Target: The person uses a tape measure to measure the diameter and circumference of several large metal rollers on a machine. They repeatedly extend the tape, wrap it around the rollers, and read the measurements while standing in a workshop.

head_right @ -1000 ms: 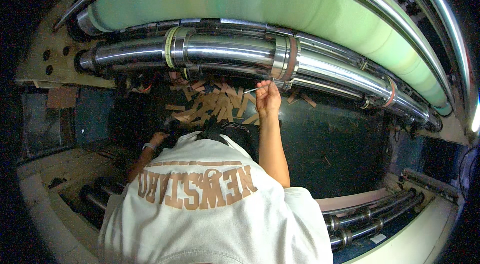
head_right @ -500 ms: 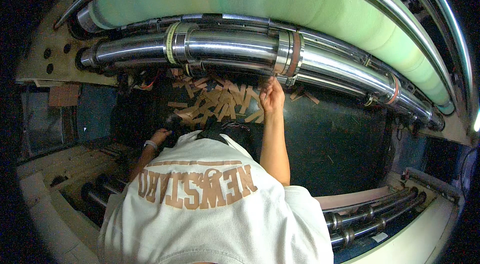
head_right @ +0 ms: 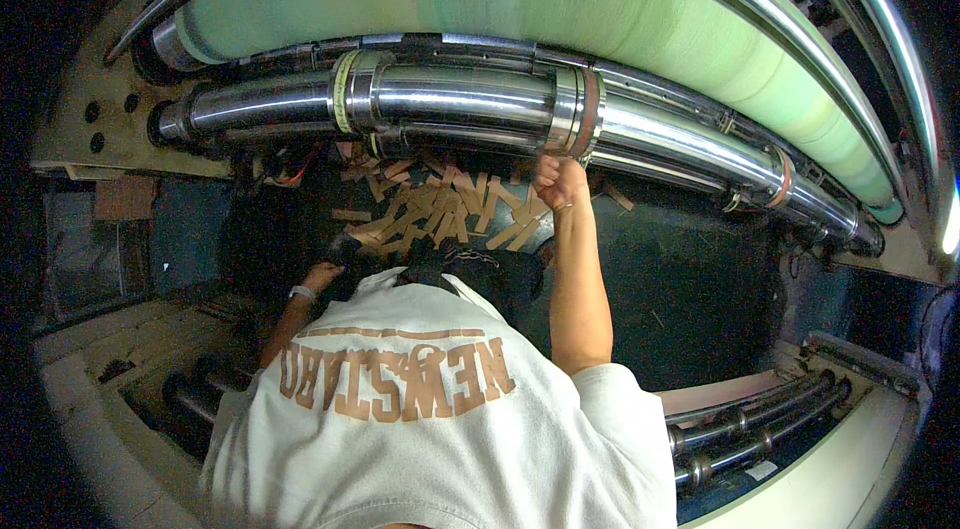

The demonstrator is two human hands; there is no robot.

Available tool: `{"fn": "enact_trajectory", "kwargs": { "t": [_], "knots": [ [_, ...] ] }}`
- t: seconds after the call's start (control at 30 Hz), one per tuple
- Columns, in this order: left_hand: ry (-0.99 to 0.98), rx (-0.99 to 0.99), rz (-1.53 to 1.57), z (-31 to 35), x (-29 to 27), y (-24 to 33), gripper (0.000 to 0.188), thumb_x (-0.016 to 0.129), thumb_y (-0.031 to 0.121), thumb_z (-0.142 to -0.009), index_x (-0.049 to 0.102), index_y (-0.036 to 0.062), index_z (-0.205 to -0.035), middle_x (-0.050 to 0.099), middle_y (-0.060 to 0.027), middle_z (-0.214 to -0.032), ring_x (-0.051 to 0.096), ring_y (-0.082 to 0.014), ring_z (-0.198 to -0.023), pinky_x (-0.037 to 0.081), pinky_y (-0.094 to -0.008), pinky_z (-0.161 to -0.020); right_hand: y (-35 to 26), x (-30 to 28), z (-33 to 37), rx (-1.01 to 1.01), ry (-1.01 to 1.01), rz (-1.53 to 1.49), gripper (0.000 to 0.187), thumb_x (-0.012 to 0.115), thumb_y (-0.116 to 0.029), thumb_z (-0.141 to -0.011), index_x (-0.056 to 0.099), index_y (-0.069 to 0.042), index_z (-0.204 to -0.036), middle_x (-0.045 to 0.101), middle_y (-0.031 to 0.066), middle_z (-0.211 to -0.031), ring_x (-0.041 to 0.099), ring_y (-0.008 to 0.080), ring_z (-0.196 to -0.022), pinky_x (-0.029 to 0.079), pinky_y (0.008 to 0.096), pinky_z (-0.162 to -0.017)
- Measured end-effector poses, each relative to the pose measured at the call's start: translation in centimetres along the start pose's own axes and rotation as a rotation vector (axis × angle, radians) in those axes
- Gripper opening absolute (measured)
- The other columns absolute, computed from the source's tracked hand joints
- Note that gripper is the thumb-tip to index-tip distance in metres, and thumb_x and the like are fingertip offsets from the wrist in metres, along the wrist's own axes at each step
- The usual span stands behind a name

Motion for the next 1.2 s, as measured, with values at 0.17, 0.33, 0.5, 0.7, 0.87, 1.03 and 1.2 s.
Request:
{"fn": "enact_trajectory", "kwargs": {
  "t": [0.17, 0.33, 0.5, 0.7, 0.87, 1.03, 1.2],
  "knots": [
    [-0.064, 0.06, -0.041, -1.6, 0.7, 1.1, 0.045, 0.06, 0.039, -0.074, 0.061, -0.0019, -0.091, 0.06, -0.0171, -0.091, 0.057, -0.0274, -0.085, 0.043, -0.0349, -0.075, -0.6, -6.0, -2.9, -0.143, -0.343, -0.203, 0.019, 0.037, -0.027, -0.085, 0.04, -0.014, -0.072, 0.033, -0.0042, -0.065, 0.026, 0.0113, -0.051, 0.022, 0.0267, -0.047],
    [-0.099, 0.099, -0.055, -3.4, 3.5, -1.3, 0.045, 0.06, 0.04, -0.074, 0.061, -0.0029, -0.089, 0.06, -0.0168, -0.089, 0.056, -0.0264, -0.084, 0.042, -0.0346, -0.074, 0.9, -3.1, -3.2, -0.349, 0.173, 0.054, 0.016, 0.032, -0.015, -0.085, 0.045, -0.013, -0.077, 0.036, -0.005, -0.055, 0.029, 0.0104, -0.042, 0.023, 0.0262, -0.037],
    [-0.146, 0.158, -0.045, -3.1, 1.8, -1.3, 0.051, 0.058, 0.041, -0.075, 0.057, -0.0034, -0.099, 0.057, -0.0175, -0.101, 0.053, -0.0285, -0.094, 0.041, -0.0344, -0.08, 4.8, -0.1, -4.2, -0.856, 0.293, 0.19, 0.01, 0.035, -0.008, -0.083, 0.042, -0.013, -0.088, 0.043, 0.0025, -0.059, 0.043, 0.0156, -0.05, 0.039, 0.0299, -0.045],
    [-0.071, 0.026, -0.022, -2.8, 1.1, -0.1, 0.049, 0.057, 0.042, -0.075, 0.058, -0.002, -0.098, 0.058, -0.0173, -0.1, 0.054, -0.0297, -0.093, 0.042, -0.036, -0.08, 5.0, 0.5, -1.9, -0.822, 0.186, 0.186, 0.01, 0.043, -0.006, -0.086, 0.046, -0.005, -0.096, 0.056, 0.0093, -0.08, 0.057, 0.02, -0.066, 0.048, 0.0274, -0.056],
    [-0.157, 0.106, 0.026, -5.0, 1.4, -3.3, 0.046, 0.056, 0.043, -0.075, 0.06, -0.0004, -0.089, 0.059, -0.0157, -0.092, 0.055, -0.0275, -0.085, 0.042, -0.0362, -0.074, 4.3, 2.9, 2.7, -0.951, 0.134, 0.459, 0.008, 0.048, -0.013, -0.086, 0.05, -0.005, -0.085, 0.059, 0.0098, -0.078, 0.06, 0.0218, -0.074, 0.05, 0.0291, -0.061],
    [-0.169, -0.018, -0.066, -4.9, 0.7, -2.3, 0.043, 0.056, 0.039, -0.076, 0.06, -0.0011, -0.088, 0.06, -0.0149, -0.091, 0.055, -0.0258, -0.085, 0.041, -0.0349, -0.074, 2.1, 5.1, 3.8, -0.948, 0.276, 0.652, 0.013, 0.05, -0.016, -0.086, 0.05, -0.003, -0.085, 0.059, 0.0078, -0.073, 0.06, 0.0179, -0.065, 0.047, 0.025, -0.051],
    [-0.096, 0.228, 0.014, -2.7, -0.4, 4.3, 0.043, 0.056, 0.037, -0.078, 0.058, -0.0026, -0.095, 0.058, -0.0143, -0.096, 0.054, -0.0244, -0.089, 0.04, -0.0332, -0.077, 1.8, 5.4, 4.5, -0.941, 0.323, 0.814, 0.016, 0.047, -0.019, -0.088, 0.049, -0.005, -0.081, 0.059, 0.0065, -0.071, 0.06, 0.0147, -0.062, 0.045, 0.022, -0.05]
  ]
}}
Point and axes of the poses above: each hand's wrist, its own z-axis away from the middle knuckle, its own x-axis out of the palm, y = z × x, the point moved 2 cm from there along -z, towards the middle knuckle
